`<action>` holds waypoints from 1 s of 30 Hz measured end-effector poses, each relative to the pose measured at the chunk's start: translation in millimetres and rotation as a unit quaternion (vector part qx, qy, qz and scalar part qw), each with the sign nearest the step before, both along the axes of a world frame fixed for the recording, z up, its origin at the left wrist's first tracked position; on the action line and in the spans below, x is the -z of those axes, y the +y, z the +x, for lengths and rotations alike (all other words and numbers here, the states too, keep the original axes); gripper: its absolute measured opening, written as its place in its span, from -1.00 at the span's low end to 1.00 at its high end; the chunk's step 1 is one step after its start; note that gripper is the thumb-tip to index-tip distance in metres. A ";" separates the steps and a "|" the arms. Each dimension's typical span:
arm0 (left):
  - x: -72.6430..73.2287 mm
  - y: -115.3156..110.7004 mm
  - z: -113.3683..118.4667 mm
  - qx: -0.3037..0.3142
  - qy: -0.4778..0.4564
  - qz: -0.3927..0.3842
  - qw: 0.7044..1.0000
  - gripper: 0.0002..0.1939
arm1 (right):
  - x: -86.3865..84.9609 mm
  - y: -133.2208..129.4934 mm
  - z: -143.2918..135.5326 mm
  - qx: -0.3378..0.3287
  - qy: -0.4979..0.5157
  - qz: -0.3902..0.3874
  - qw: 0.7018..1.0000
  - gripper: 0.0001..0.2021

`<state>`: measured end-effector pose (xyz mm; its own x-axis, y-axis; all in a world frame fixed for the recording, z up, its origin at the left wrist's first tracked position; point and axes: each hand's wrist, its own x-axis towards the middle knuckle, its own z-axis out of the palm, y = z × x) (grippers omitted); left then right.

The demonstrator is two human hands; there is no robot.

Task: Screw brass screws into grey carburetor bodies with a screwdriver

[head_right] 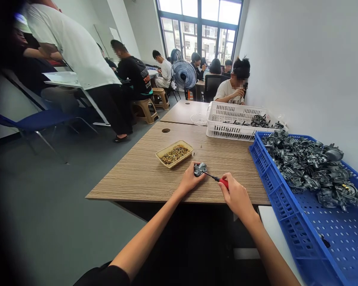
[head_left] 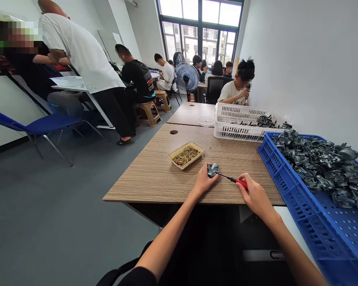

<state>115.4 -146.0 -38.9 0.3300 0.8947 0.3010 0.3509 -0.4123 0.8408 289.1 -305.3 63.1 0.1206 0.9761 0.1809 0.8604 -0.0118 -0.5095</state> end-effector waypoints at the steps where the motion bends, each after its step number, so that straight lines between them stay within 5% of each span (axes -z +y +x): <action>1: 0.2 0.0 0.0 0.001 -0.001 0.000 1.000 -0.60 | 0.7 0.1 0.3 -0.003 -0.002 0.001 1.000 -0.80; 14: -6.0 -3.1 -0.6 -0.002 0.009 -0.008 1.000 -0.61 | 7.2 0.6 4.3 -0.027 -0.036 0.037 0.998 -0.83; 23: -5.6 -4.2 -1.1 0.014 0.014 -0.009 1.000 -0.57 | 9.1 7.1 20.1 -0.003 0.031 0.050 0.998 -0.83; 30: -1.7 -3.8 0.1 0.019 0.017 0.003 1.000 -0.56 | 45.4 26.4 57.2 0.089 0.102 0.113 0.984 -0.70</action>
<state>115.5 -149.7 -37.2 0.3737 0.8795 0.2948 0.3641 -0.4314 0.8254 346.3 -278.9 17.7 0.3414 0.8742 0.3451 0.7347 -0.0193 -0.6781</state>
